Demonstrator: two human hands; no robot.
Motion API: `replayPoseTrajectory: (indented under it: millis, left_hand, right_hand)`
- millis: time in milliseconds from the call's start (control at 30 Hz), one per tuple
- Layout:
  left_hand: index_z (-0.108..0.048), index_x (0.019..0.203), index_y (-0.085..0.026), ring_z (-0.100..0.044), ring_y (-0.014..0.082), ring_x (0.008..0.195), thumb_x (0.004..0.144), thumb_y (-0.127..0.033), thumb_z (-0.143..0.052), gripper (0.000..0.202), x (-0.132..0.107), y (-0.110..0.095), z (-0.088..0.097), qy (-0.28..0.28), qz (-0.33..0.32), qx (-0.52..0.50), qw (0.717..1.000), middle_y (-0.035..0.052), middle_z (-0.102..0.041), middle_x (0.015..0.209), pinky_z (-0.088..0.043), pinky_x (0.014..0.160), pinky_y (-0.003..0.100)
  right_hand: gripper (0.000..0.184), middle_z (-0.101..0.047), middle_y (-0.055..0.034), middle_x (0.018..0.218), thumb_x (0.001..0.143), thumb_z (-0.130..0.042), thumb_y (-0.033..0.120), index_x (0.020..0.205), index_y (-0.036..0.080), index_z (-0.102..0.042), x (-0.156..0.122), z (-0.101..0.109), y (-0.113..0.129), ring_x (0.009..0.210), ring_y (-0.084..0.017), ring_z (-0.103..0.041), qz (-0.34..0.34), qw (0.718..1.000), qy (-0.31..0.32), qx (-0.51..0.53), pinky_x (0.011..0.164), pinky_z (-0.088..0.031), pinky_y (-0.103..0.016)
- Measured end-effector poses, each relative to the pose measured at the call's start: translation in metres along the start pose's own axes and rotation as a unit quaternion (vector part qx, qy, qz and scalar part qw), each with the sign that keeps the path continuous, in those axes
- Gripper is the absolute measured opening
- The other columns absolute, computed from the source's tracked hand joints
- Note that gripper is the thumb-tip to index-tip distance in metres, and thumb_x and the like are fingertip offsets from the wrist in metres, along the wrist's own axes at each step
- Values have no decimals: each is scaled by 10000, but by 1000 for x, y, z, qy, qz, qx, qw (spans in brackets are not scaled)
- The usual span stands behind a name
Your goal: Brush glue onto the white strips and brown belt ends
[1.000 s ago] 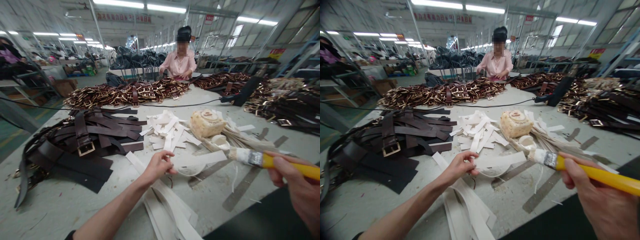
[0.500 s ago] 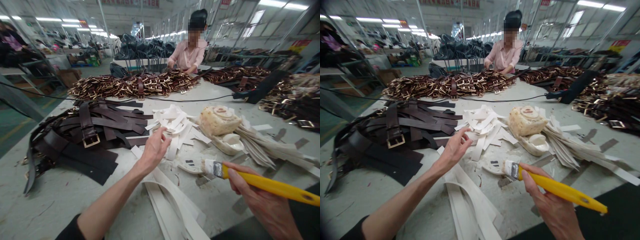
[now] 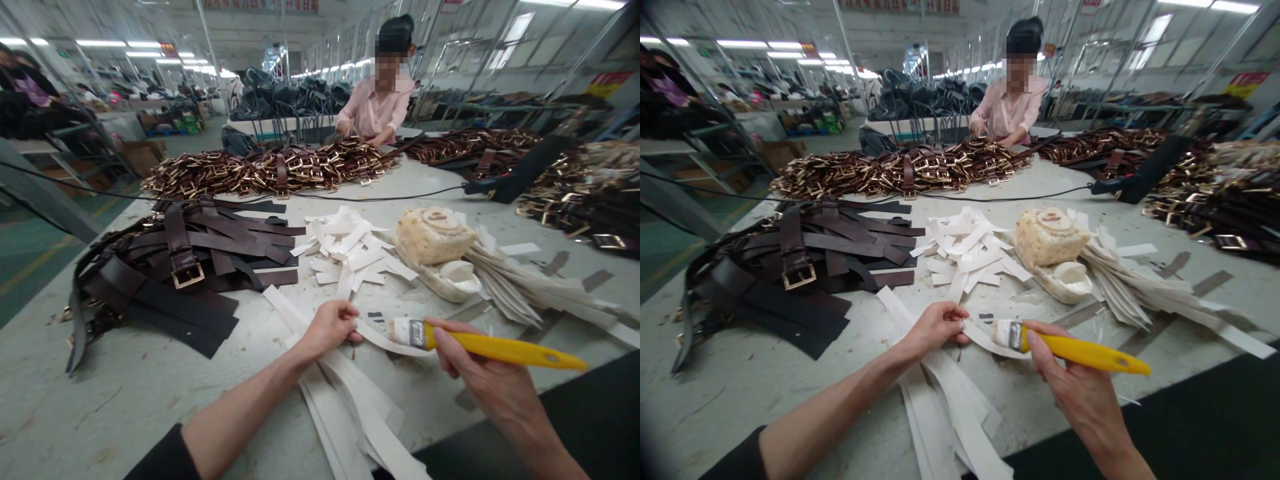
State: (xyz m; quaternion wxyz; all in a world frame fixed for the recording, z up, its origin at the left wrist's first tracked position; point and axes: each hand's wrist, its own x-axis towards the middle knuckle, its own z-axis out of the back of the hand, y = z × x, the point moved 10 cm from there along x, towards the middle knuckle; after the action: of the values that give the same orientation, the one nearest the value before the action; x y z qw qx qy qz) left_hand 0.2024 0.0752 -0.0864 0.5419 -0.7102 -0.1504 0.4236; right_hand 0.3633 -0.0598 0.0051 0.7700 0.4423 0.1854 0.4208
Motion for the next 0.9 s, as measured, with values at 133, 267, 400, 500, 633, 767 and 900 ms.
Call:
replayPoseTrajectory:
  millis: [133,267,400,500,633,767,900]
  left_hand:
    - [-566,914,-104,-571,69,469,661,36,-551,289,-1,3,0,-8,1,-33,999,-56,-532,609,-463,521,174]
    - [-570,952,-97,-568,78,475,639,23,-568,335,-1,2,1,-12,-18,-35,999,-56,-551,561,-453,507,165]
    - [-610,999,-104,-575,63,468,633,24,-548,393,0,4,0,-1,-9,-42,999,-78,-500,541,-459,521,149]
    - [-646,930,-107,-574,57,476,642,6,-559,322,1,4,-2,10,-11,-34,999,-58,-540,563,-459,526,145]
    - [-639,861,-103,-590,80,483,637,20,-557,269,3,7,3,-19,-5,-12,1000,-51,-550,522,-461,513,155]
    - [-629,845,-101,-578,70,464,636,42,-547,266,5,5,5,-22,-15,1,1000,-67,-517,509,-477,534,165]
    - [-630,824,-99,-575,70,467,632,49,-532,261,-4,-5,2,-28,-21,9,999,-69,-503,528,-514,582,201]
  right_hand:
    - [455,-511,28,477,789,-500,547,954,152,-653,12,-42,24,435,-138,-499,0,996,67,60,447,-447,-256]
    - [388,-560,7,504,769,-504,504,853,162,-665,18,-55,16,453,-155,-530,-2,997,72,5,457,-437,-261]
    - [328,-597,-9,553,755,-539,467,825,173,-667,19,-34,8,489,-164,-555,0,999,15,-45,484,-432,-263]
    - [386,-573,4,525,795,-483,497,897,167,-655,18,-41,17,456,-156,-534,21,999,28,-25,438,-416,-256]
    - [310,-634,-9,607,770,-499,456,823,194,-655,19,-46,13,520,-174,-588,26,998,45,-40,470,-443,-261]
    - [302,-677,-21,699,716,-524,470,751,209,-672,21,-3,-17,666,-225,-645,-7,993,11,-115,578,-475,-291]
    - [380,-666,-17,655,683,-503,539,761,218,-692,20,38,-45,671,-252,-645,-47,982,2,-184,538,-456,-308]
